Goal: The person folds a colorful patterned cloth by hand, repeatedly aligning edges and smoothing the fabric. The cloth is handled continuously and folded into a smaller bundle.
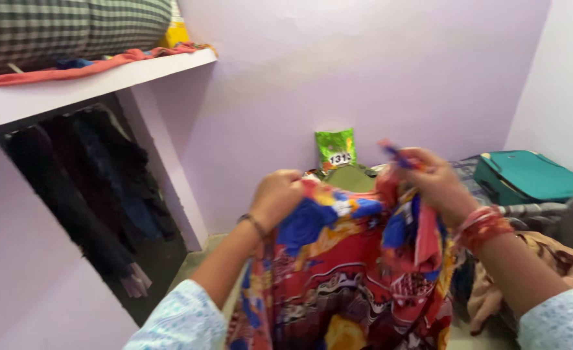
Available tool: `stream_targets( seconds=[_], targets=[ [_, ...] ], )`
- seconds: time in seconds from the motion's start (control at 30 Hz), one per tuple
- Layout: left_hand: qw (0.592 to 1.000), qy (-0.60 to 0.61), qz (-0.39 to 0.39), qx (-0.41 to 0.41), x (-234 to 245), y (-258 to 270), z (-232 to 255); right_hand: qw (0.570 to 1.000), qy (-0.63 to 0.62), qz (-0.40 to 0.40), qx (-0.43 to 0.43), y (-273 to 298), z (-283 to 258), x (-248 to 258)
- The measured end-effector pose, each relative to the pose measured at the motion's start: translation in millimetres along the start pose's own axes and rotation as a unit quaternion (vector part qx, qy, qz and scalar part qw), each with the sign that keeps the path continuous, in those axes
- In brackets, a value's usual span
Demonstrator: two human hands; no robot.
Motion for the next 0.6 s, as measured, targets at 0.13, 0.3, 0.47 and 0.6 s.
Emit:
stream_targets(
  seconds=[0.13,0.3,0.47,0.6],
  targets=[
    [0.991,0.078,-0.068,0.079,2,-17,55,0.965,0.214,-0.143,0.046,17,-37,-113],
    [0.994,0.100,-0.037,-0.009,26,3,58,0.955,0.266,-0.102,0.088,18,-45,-141],
    [0.973,0.230,-0.004,-0.011,17,40,29,0.934,0.337,-0.016,0.122,17,-50,-144],
    [0.997,0.060,-0.019,-0.049,-4,67,12,0.941,0.322,0.051,0.091,17,-55,-128]
  ],
)
Point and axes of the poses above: each hand's wrist, its own y-axis away from the middle knuckle, its own x-axis out of the back of the hand, z = x × y, the point moved 5 cm from there along -y, towards the middle knuckle, and after that the axes turned 12 degrees about -x, right-handed, at the moved point
